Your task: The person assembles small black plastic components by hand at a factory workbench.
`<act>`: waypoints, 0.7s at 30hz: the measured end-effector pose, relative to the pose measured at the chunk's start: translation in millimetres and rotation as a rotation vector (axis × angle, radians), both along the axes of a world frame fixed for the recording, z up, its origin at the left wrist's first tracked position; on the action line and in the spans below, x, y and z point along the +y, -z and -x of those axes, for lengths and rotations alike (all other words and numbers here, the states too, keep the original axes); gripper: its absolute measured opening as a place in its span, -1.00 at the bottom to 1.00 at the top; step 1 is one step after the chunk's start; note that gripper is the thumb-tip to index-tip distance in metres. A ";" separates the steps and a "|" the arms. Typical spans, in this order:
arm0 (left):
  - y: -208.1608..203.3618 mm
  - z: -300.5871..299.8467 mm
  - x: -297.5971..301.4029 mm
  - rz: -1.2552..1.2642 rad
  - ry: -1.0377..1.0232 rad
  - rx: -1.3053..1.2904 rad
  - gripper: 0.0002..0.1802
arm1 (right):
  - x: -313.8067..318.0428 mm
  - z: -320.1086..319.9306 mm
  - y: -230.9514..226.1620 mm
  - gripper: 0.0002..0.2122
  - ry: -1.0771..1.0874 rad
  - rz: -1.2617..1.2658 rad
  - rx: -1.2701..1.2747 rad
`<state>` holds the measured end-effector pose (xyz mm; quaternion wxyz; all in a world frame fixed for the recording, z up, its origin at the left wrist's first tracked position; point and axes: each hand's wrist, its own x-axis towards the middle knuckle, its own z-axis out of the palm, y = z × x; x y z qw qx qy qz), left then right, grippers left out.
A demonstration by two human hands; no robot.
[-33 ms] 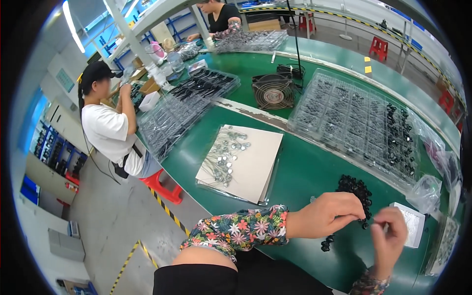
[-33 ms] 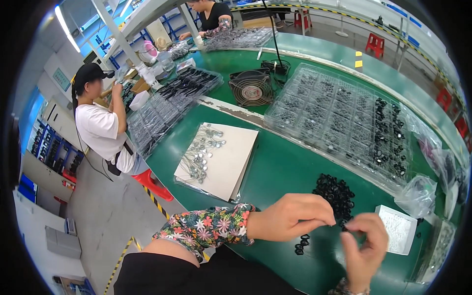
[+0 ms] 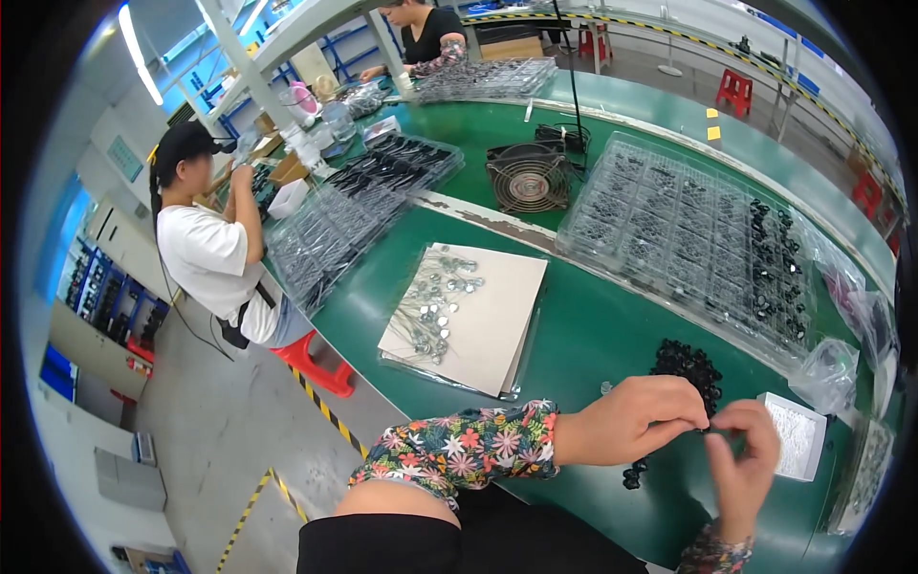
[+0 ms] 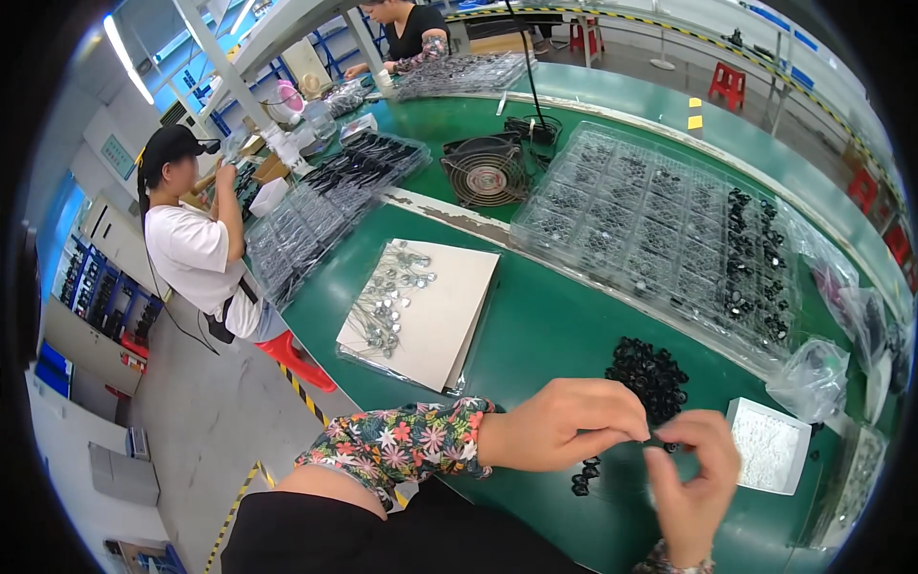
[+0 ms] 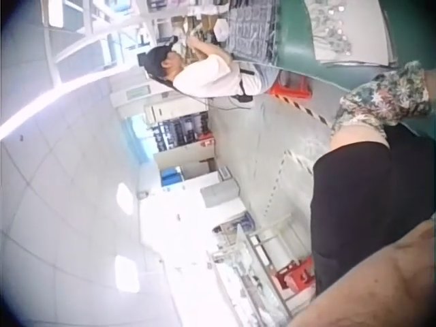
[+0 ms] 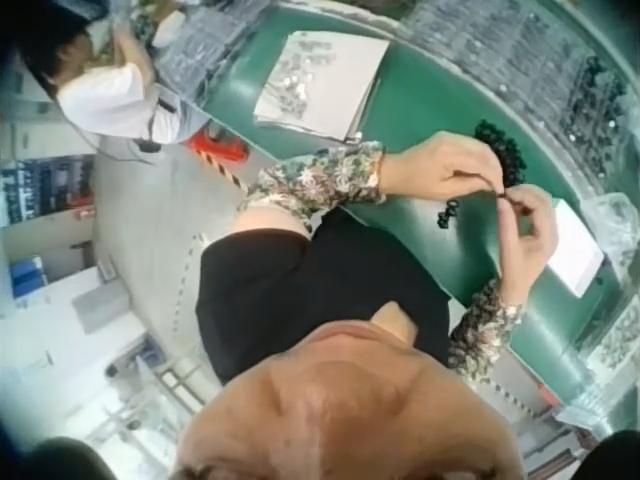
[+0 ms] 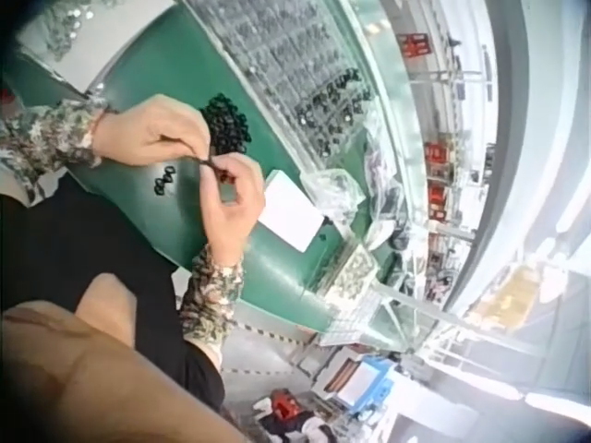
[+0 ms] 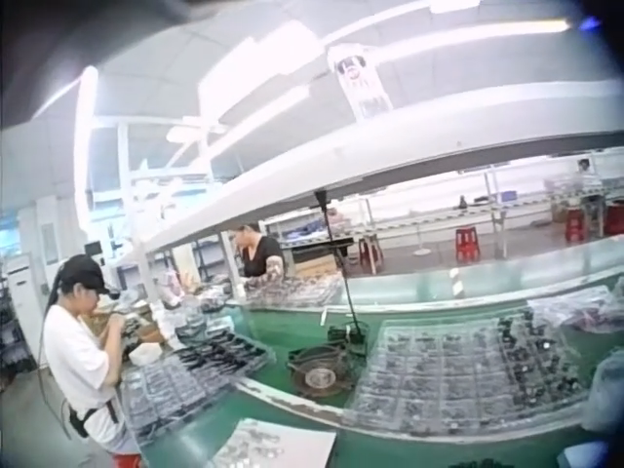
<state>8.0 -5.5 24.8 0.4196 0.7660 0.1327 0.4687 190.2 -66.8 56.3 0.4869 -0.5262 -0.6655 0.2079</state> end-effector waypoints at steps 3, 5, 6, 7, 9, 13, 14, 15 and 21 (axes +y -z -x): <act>1.5 0.0 -0.6 0.022 -0.004 -0.017 -0.81 | -0.1 13.9 15.3 -0.81 -0.006 0.045 0.023; 2.1 -0.8 -2.0 0.069 -0.002 -0.028 -0.85 | -0.6 17.4 14.8 -0.82 0.012 0.046 0.003; 2.5 -0.8 -2.8 0.111 -0.005 -0.036 -0.89 | -0.8 18.2 15.7 -0.82 0.031 0.042 0.018; 3.2 -0.6 -3.2 0.114 -0.001 -0.040 -0.89 | -1.1 19.3 16.4 -0.83 0.049 0.039 0.032; 6.1 0.9 -3.3 0.140 -0.013 -0.001 -0.89 | -1.7 22.4 18.5 -0.83 0.064 0.027 0.043; 9.0 3.0 -2.4 0.079 -0.052 -0.003 -0.84 | -1.5 23.9 21.4 -0.82 0.094 -0.028 -0.002; 8.2 3.0 -3.3 0.164 -0.091 0.019 -0.85 | -1.6 24.0 21.6 -0.82 0.097 -0.027 -0.006; 7.8 2.6 -3.9 0.249 -0.130 0.041 -0.86 | -1.8 24.5 21.4 -0.82 0.108 -0.068 -0.068; 18.4 2.9 1.8 0.567 0.025 0.010 -0.85 | -0.8 27.5 21.1 -0.84 0.149 -0.226 -0.293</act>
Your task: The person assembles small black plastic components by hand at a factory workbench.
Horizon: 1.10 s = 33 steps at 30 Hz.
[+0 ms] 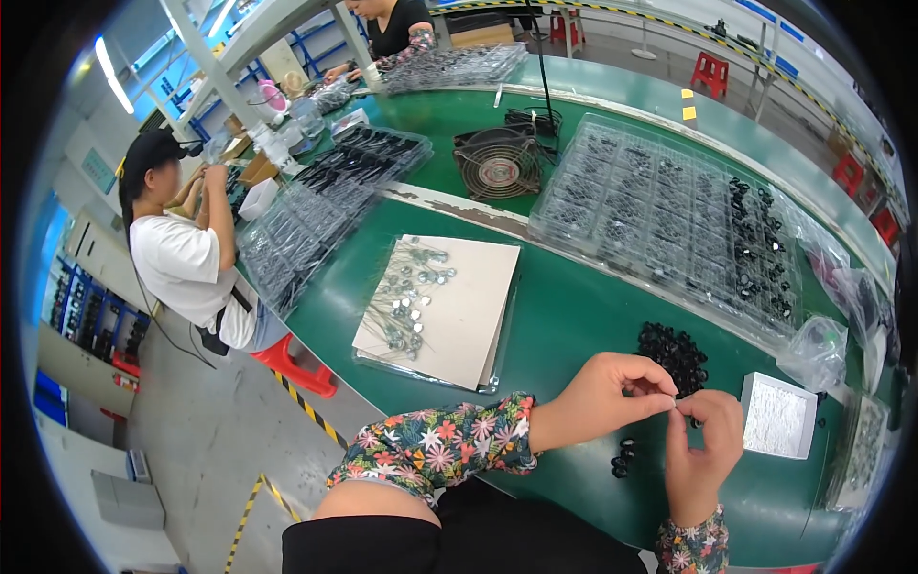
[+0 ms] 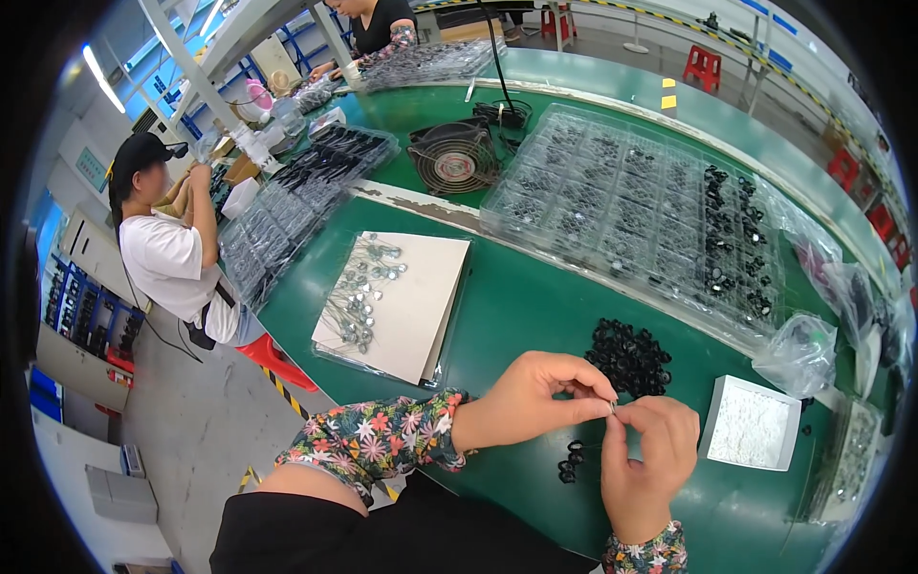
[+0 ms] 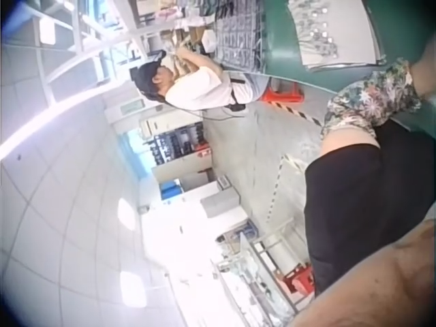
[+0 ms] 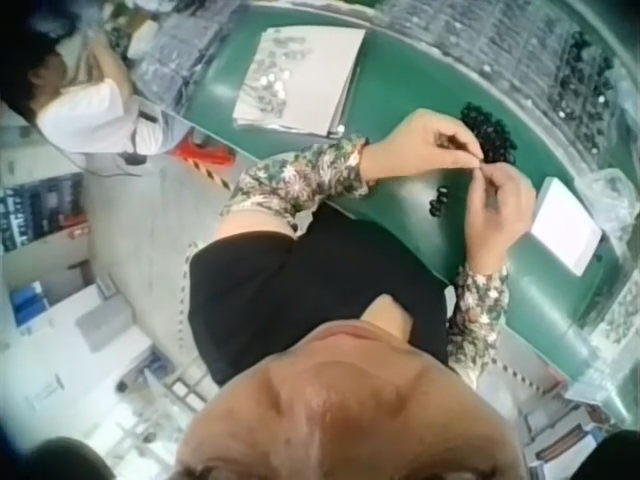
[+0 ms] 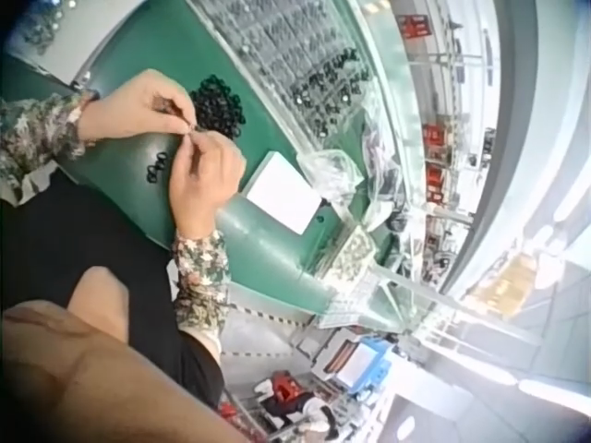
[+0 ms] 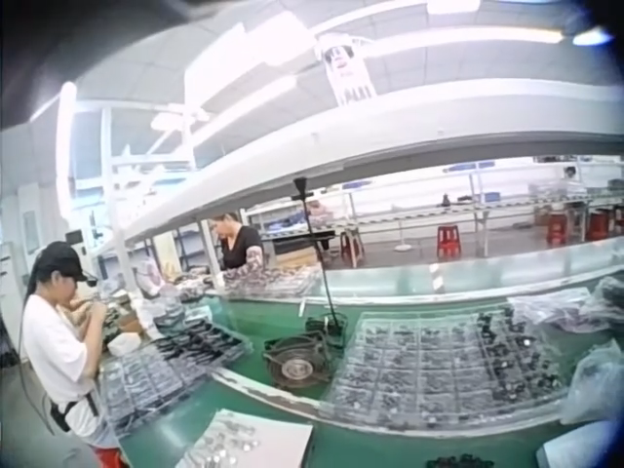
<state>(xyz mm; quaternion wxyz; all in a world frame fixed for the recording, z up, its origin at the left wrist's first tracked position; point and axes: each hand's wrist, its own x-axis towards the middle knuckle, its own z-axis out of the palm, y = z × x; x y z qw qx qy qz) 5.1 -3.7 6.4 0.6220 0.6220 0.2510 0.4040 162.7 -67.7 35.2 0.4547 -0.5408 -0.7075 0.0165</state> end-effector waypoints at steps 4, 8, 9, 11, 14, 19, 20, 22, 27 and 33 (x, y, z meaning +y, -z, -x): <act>4.8 0.8 3.7 0.230 0.097 -0.107 -0.85 | 0.6 1.4 -1.8 -0.85 -0.010 -0.026 -0.037; 5.5 -0.2 3.3 0.226 0.101 -0.089 -0.83 | -1.8 -2.0 1.2 -0.77 -0.009 0.038 -0.017; 1.5 1.1 1.8 0.194 0.092 -0.050 -0.84 | -1.6 -1.5 1.4 -0.78 -0.010 0.032 -0.007; -0.6 4.1 0.7 0.165 0.087 -0.013 -0.85 | -0.5 0.2 1.4 -0.78 -0.007 0.031 0.001; 0.3 4.9 0.4 0.218 0.063 -0.048 -0.86 | 0.7 2.2 1.1 -0.79 -0.029 0.029 0.013; -0.5 -3.4 2.5 0.170 0.069 -0.024 -0.84 | 0.5 -4.6 -0.9 -0.82 0.010 -0.020 -0.019; 0.3 -2.1 1.8 0.163 0.058 -0.041 -0.84 | 2.1 -4.3 -1.7 -0.82 -0.007 -0.033 -0.004; -0.9 2.5 1.3 0.104 -0.017 -0.029 -0.86 | 8.7 -1.4 4.1 -0.83 -0.029 -0.047 0.021; 2.6 4.9 4.3 0.217 0.013 -0.107 -0.87 | 11.4 -3.7 8.2 -0.84 -0.077 -0.032 0.101; 5.1 1.4 3.1 0.246 0.054 -0.152 -0.86 | 8.7 -5.1 9.7 -0.84 -0.083 -0.030 0.177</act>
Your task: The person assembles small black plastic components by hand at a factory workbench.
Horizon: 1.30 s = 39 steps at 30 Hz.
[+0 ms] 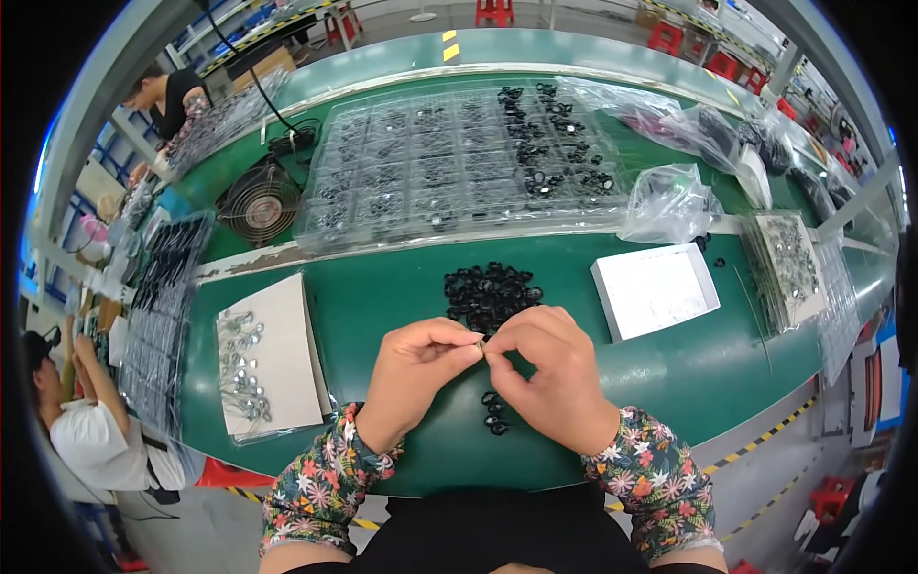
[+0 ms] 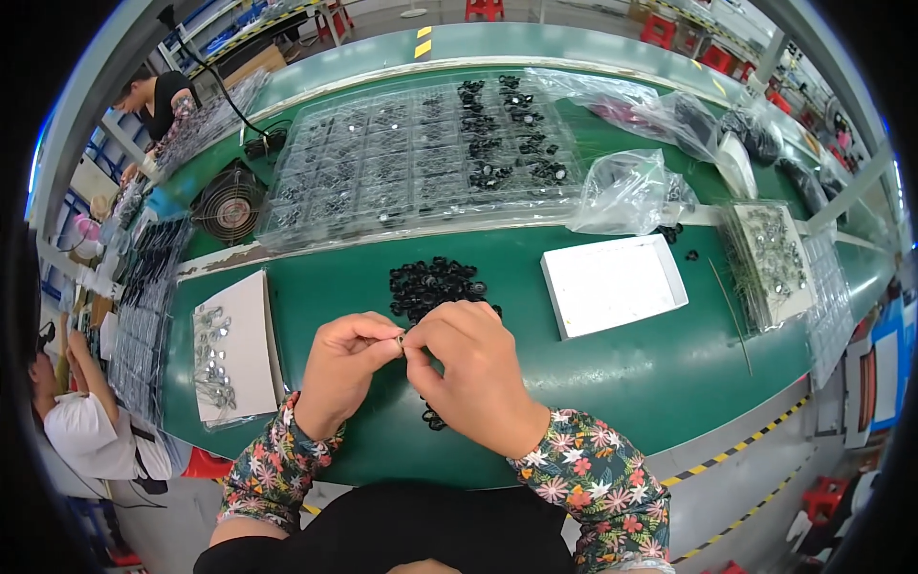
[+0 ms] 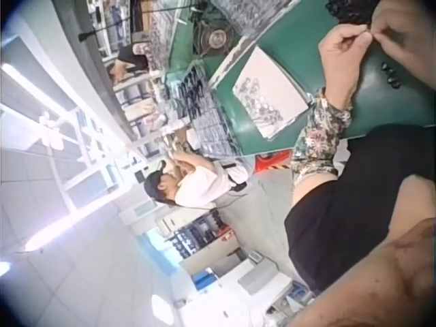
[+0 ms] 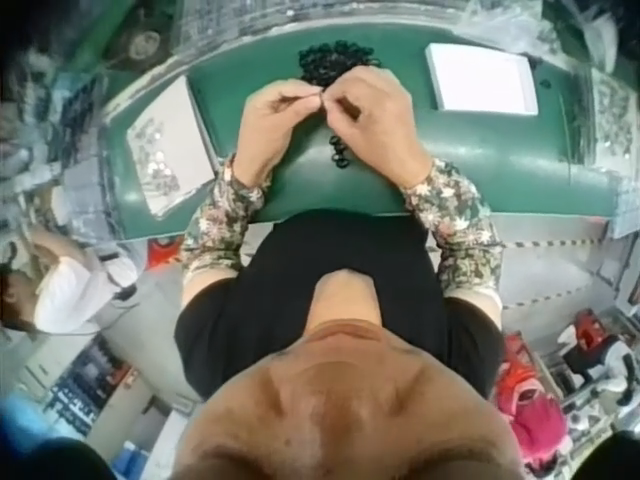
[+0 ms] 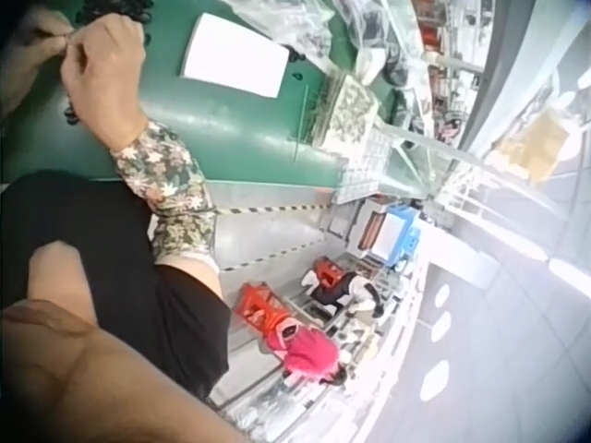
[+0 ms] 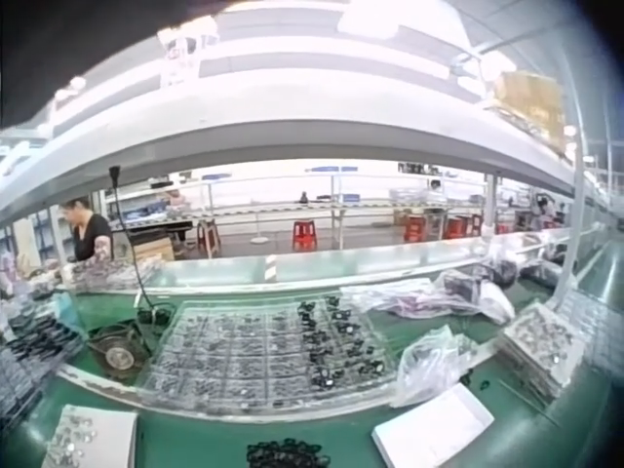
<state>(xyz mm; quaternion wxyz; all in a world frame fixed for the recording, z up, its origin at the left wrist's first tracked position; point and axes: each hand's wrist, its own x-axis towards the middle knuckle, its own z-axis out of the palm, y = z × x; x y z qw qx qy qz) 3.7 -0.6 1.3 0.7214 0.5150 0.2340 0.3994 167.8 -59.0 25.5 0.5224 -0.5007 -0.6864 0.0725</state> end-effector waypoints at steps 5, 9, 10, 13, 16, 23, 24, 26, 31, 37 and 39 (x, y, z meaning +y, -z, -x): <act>-1.0 1.1 -0.1 -0.020 0.005 -0.011 -0.85 | 2.1 2.3 1.0 -0.84 0.018 -0.006 0.019; 1.6 2.4 0.9 0.043 0.024 -0.048 -0.80 | 2.3 2.0 1.7 -0.86 0.016 0.039 0.096; 1.7 2.1 1.1 0.041 0.028 -0.049 -0.80 | 2.5 0.8 2.0 -0.86 0.021 0.037 0.096; 0.8 1.7 2.8 0.127 0.078 -0.094 -0.80 | 4.5 -8.2 -0.2 -0.88 0.017 0.070 0.187; -0.7 6.3 5.4 0.241 0.095 -0.153 -0.81 | 5.4 -33.4 -10.6 -0.91 0.082 0.106 0.173; -6.0 10.5 8.0 0.378 0.077 0.035 -0.81 | -15.9 -107.5 -11.0 -0.95 0.595 0.414 -0.461; -7.4 10.6 8.3 0.399 0.081 0.066 -0.80 | -15.7 -108.0 -8.4 -0.97 0.629 0.399 -0.522; -10.1 11.2 8.2 0.412 0.087 0.080 -0.78 | -14.5 -105.3 -10.7 -0.97 0.657 0.383 -0.587; -12.7 9.1 4.8 0.401 0.082 0.101 -0.75 | -6.0 -58.3 -15.8 -0.83 0.366 -0.030 -0.249; -7.8 10.5 2.6 0.449 0.191 -0.050 -0.69 | 0.0 -12.3 -9.3 -0.76 0.047 -0.043 -0.278; -7.1 10.2 2.5 0.454 0.229 -0.106 -0.69 | 1.3 -10.6 -3.0 -0.79 0.065 -0.058 -0.257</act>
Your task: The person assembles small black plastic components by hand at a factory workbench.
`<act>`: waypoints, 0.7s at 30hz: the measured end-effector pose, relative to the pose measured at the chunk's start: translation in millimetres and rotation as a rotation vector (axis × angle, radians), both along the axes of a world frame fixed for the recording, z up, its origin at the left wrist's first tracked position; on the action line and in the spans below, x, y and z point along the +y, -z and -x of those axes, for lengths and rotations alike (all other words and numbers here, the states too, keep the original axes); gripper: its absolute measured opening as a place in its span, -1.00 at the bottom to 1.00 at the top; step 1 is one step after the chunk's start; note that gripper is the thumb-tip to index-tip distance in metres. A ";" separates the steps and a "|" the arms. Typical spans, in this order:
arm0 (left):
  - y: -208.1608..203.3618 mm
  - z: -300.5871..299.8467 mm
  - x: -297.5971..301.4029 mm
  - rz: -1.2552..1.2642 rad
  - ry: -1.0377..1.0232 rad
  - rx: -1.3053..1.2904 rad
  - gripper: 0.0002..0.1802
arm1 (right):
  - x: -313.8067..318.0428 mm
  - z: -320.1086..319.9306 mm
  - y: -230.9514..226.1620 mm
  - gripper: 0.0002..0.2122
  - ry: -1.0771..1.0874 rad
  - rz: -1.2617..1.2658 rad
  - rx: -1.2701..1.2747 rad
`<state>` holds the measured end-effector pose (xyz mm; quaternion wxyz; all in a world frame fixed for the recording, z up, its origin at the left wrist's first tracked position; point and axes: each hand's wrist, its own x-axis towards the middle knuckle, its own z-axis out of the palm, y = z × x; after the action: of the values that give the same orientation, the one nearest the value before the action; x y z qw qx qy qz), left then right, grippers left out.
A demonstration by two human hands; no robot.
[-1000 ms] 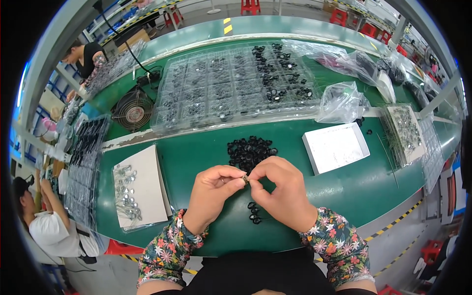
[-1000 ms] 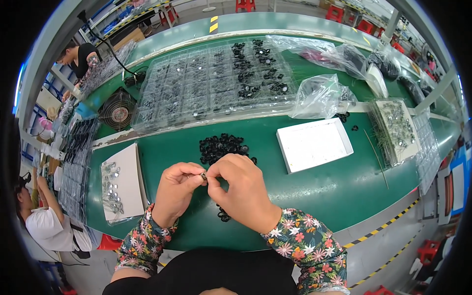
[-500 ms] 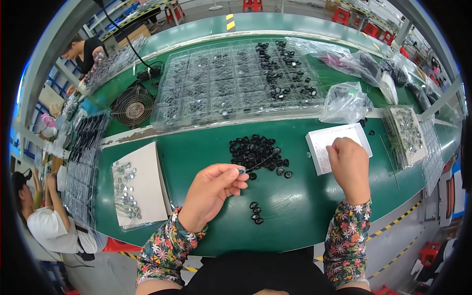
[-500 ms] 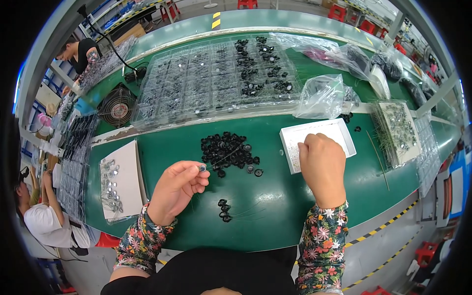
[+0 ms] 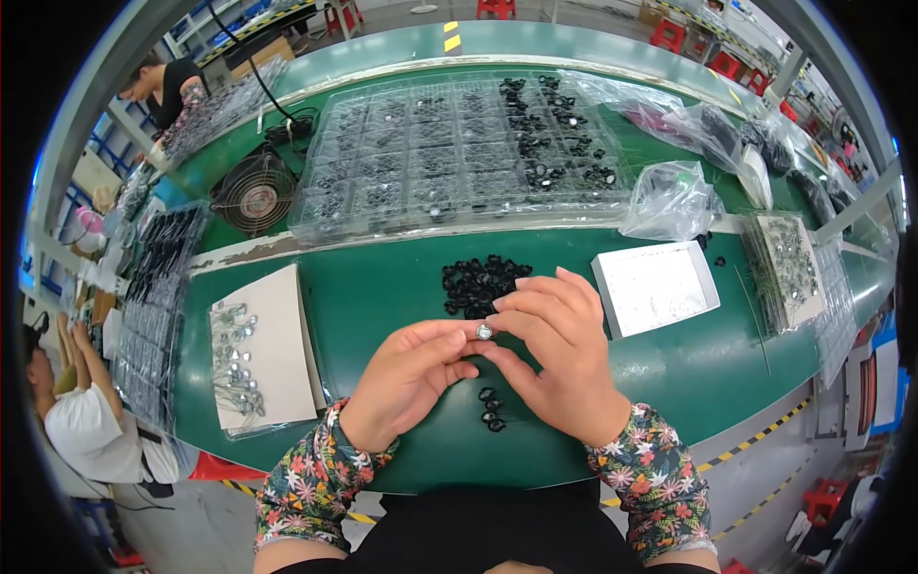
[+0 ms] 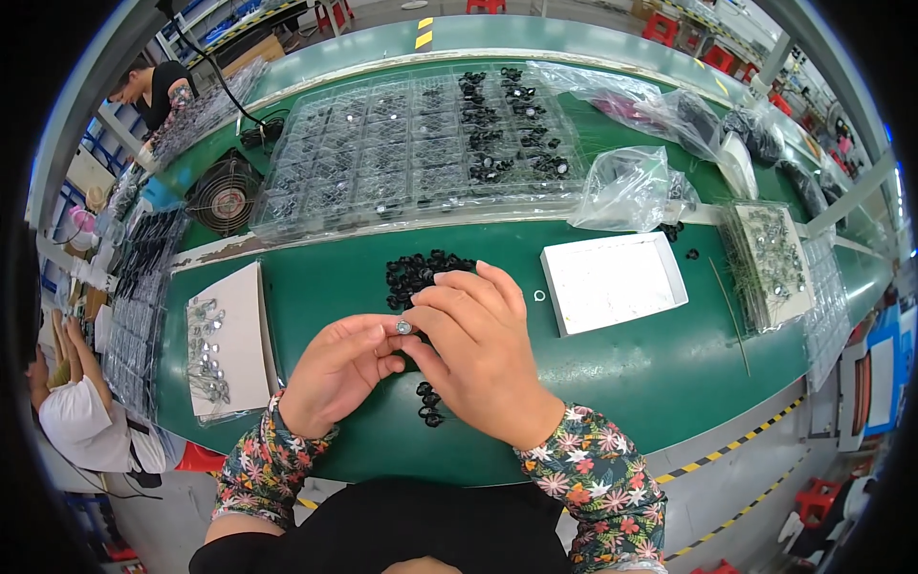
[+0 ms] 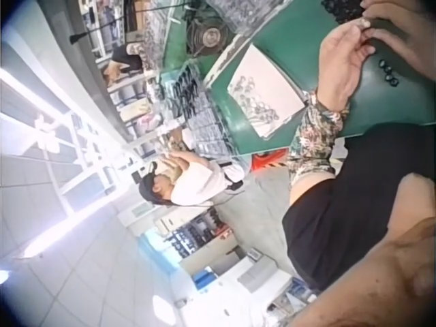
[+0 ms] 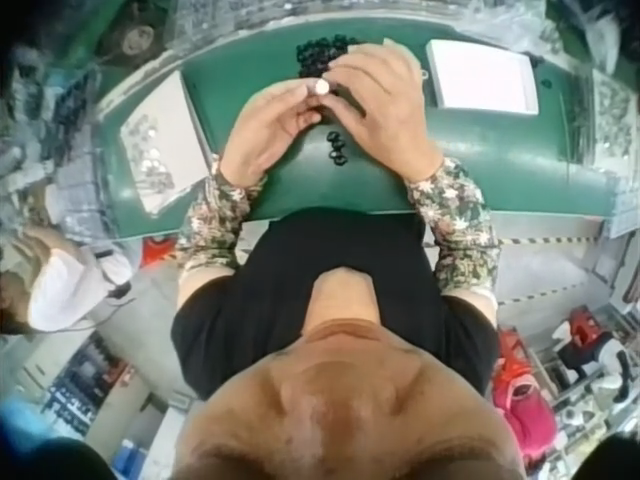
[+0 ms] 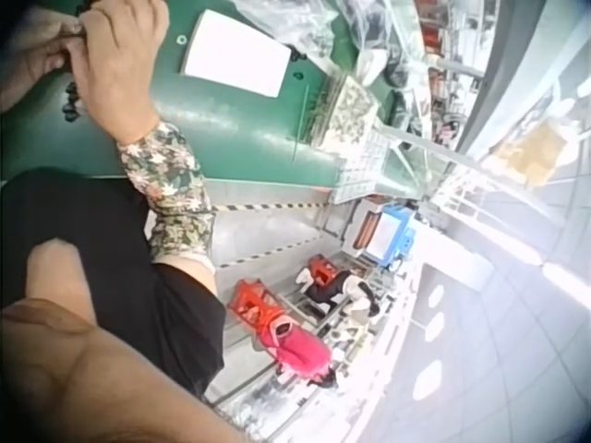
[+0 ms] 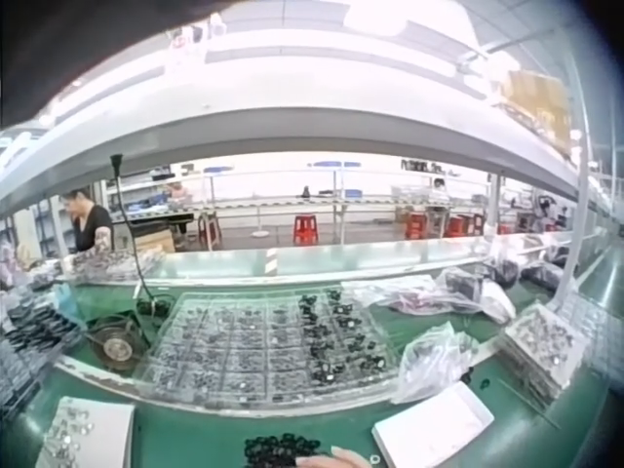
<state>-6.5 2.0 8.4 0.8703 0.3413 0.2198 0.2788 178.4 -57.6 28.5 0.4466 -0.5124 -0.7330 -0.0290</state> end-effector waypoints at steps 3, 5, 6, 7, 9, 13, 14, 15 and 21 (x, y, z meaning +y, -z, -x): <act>3.8 -0.1 -0.3 0.027 0.016 -0.061 -0.69 | 0.2 -0.9 3.3 -0.80 -0.001 0.020 -0.012; 3.3 0.2 -0.1 0.039 0.033 -0.076 -0.69 | 0.8 -0.4 4.6 -0.80 -0.002 0.009 -0.009; 2.8 0.4 -0.2 0.052 0.049 -0.091 -0.69 | 0.9 -0.2 4.7 -0.80 -0.004 -0.001 -0.007; 1.9 0.1 -0.8 0.052 0.050 -0.091 -0.69 | 0.8 0.0 4.2 -0.80 -0.003 -0.002 -0.007; -0.1 -1.7 -2.3 0.044 0.058 -0.093 -0.69 | 0.2 -0.6 2.6 -0.78 0.014 -0.013 -0.004; -1.1 -4.2 -6.1 -0.094 0.040 0.000 -0.70 | -1.8 -3.4 4.4 -0.81 -0.008 -0.023 0.010; -3.5 -4.9 -6.5 -0.249 0.020 0.123 -0.69 | -2.0 -4.2 4.5 -0.80 -0.004 -0.018 0.014; -5.1 -6.2 -7.0 -0.404 0.000 0.246 -0.69 | -2.3 -5.3 4.8 -0.79 0.001 -0.012 0.017; -12.4 -16.3 2.4 -0.862 -0.256 0.422 -0.70 | -0.8 -24.2 -5.8 -0.79 0.090 -0.020 0.130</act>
<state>9.8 4.4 20.7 0.5453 0.6893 0.2962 0.3739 202.6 -58.4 34.3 0.4964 -0.5412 -0.6783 -0.0230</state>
